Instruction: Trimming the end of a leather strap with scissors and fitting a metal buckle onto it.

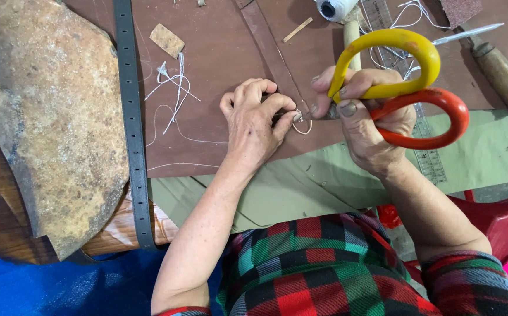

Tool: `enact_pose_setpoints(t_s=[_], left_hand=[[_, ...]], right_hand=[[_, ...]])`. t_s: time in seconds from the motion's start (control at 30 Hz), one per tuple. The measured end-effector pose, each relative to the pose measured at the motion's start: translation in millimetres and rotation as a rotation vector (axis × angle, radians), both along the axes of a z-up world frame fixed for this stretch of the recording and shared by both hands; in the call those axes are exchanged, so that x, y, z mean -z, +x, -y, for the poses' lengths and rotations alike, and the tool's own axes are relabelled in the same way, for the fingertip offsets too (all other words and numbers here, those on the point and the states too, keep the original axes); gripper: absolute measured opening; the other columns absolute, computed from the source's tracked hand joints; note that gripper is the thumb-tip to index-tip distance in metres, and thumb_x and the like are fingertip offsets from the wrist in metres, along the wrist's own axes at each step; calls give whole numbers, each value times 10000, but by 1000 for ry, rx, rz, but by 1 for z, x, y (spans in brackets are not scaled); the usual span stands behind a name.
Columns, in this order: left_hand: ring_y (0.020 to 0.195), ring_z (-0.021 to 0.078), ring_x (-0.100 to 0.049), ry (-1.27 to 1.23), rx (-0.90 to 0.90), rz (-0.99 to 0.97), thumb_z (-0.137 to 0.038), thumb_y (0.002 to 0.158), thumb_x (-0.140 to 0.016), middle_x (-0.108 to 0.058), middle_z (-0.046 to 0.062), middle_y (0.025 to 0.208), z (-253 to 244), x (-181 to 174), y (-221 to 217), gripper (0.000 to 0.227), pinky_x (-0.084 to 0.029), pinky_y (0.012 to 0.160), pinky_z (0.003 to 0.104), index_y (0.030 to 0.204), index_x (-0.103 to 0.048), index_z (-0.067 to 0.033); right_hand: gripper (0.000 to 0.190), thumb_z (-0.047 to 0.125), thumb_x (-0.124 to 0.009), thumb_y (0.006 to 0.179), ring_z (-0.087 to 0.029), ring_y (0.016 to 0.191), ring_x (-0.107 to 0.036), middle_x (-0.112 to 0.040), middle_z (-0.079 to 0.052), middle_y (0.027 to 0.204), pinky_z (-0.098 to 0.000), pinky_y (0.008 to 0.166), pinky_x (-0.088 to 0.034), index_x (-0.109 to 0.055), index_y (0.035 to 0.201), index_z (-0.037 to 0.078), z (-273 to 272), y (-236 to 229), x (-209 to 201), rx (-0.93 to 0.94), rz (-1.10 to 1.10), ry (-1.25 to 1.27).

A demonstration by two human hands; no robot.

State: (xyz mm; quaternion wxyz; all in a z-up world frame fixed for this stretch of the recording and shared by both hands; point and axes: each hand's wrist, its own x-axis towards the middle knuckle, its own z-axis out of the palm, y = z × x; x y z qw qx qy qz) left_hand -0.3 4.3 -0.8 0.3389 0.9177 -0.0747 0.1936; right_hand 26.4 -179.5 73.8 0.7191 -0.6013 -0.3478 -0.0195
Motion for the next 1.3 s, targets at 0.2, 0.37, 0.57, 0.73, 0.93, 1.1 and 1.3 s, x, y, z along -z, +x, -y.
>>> enact_pose_setpoints(t_s=[0.2,0.37,0.57,0.73,0.93,1.1,1.3], left_hand=[[1205,294,-563,-3,4,1,-276,827,-862,-578,15,1138,0,1,0,173,-289,921,502,903,-709,-308],[1202,296,-572,-4,8,23,-276,844,-861,-577,19,1138,-1,1,-1,180,-291,920,502,915,-699,-307],[1208,317,-562,3,13,19,-260,833,-866,-575,28,1141,-1,3,0,192,-294,926,516,931,-706,-300],[1203,294,-564,-3,2,11,-270,831,-862,-586,16,1139,0,1,0,180,-294,921,504,906,-702,-306],[1212,297,-563,8,-5,12,-279,841,-849,-588,15,1142,0,-1,-1,166,-296,923,502,910,-699,-299],[1223,299,-561,1,-10,9,-284,842,-852,-583,1,1138,0,2,-1,168,-297,923,501,913,-702,-312],[1206,285,-564,0,-11,5,-273,834,-851,-574,-7,1125,2,0,-1,155,-293,917,497,887,-709,-302]], right_hand=[[67,137,-500,1115,-250,874,-658,-589,-226,1222,-337,850,-597,-458,1165,151,-2,-2,0,-5,-8,4],[50,153,-498,1119,-238,873,-653,-593,-216,1221,-332,844,-591,-457,1148,146,-3,-2,1,-20,-11,7],[71,137,-517,1108,-256,882,-667,-594,-241,1223,-379,876,-606,-455,1143,137,-3,-3,1,-14,-26,9],[54,88,-493,1089,-267,855,-645,-584,-264,1196,-376,815,-608,-440,1083,97,-6,-4,1,-22,-42,-4],[67,131,-479,1102,-247,845,-664,-593,-239,1159,-388,872,-619,-430,1073,95,-7,3,-1,-87,84,-60],[181,158,-508,1071,-251,873,-649,-608,-235,1074,-360,787,-635,-465,927,57,-7,4,-1,-82,-42,-71],[87,158,-488,1115,-237,885,-686,-588,-264,1215,-385,947,-606,-463,1148,81,-1,8,0,-151,-28,-101]])
